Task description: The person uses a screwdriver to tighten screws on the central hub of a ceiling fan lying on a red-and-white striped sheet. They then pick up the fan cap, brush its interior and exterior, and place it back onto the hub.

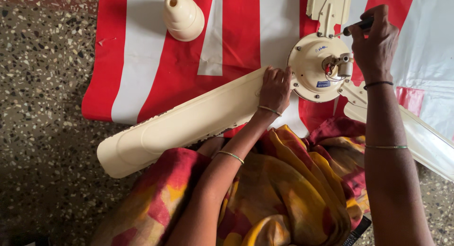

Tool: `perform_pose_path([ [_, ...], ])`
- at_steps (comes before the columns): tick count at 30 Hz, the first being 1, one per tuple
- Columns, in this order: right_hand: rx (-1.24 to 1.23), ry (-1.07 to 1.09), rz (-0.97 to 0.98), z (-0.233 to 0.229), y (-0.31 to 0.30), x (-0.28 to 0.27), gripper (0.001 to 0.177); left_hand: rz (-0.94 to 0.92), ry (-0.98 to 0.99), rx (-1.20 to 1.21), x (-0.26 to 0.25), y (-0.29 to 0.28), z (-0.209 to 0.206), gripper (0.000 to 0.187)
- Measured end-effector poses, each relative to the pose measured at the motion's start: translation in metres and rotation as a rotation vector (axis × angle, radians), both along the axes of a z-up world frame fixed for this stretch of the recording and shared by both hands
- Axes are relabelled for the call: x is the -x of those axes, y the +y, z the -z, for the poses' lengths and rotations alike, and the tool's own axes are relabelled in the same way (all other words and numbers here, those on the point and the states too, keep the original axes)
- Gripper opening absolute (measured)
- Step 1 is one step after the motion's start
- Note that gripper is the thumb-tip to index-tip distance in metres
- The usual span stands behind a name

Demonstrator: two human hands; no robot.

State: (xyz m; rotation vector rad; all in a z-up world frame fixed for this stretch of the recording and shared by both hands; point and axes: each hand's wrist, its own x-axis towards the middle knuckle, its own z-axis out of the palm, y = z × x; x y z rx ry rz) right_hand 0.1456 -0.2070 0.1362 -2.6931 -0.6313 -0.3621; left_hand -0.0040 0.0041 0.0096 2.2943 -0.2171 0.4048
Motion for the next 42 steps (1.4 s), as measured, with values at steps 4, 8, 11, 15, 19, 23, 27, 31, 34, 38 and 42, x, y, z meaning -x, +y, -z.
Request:
perform_pose_path([
  [4, 0.010, -0.002, 0.004, 0.002, 0.001, 0.000, 0.028, -0.005, 0.012, 0.014, 0.001, 0.001, -0.003, 0.067],
  [8, 0.012, -0.002, 0.018, 0.003, 0.002, 0.002, 0.028, 0.000, 0.018, 0.022, 0.002, 0.002, -0.004, 0.067],
  [11, -0.008, -0.003, 0.005, 0.004, 0.003, 0.002, 0.028, -0.001, 0.015, 0.015, 0.002, 0.002, -0.003, 0.066],
  [15, 0.016, -0.018, 0.027, 0.006, 0.004, 0.003, 0.030, 0.000, 0.007, 0.024, 0.001, 0.001, -0.002, 0.066],
  [19, 0.005, 0.009, 0.049, 0.008, 0.007, 0.002, 0.029, 0.000, 0.013, 0.022, 0.001, 0.001, -0.002, 0.066],
  [23, 0.003, 0.015, 0.035, 0.009, 0.004, 0.000, 0.028, 0.007, 0.026, 0.017, 0.002, 0.001, -0.003, 0.068],
  [27, 0.115, -0.029, -0.065, 0.013, -0.007, -0.008, 0.030, 0.004, 0.033, 0.021, 0.002, 0.003, -0.004, 0.069],
  [31, 0.008, 0.092, -0.110, 0.015, -0.021, -0.021, 0.026, 0.014, 0.031, 0.014, 0.002, 0.004, -0.005, 0.068],
  [34, -0.007, 0.085, -0.117, 0.015, -0.022, -0.027, 0.025, 0.014, 0.026, -0.021, 0.002, 0.003, -0.006, 0.066],
  [38, 0.135, -0.042, -0.073, 0.015, -0.011, -0.027, 0.029, 0.021, 0.044, -0.046, 0.003, 0.002, -0.005, 0.064],
  [42, 0.365, -0.381, -0.039, 0.022, -0.003, -0.030, 0.047, 0.026, 0.028, -0.050, 0.003, 0.002, -0.006, 0.065],
])
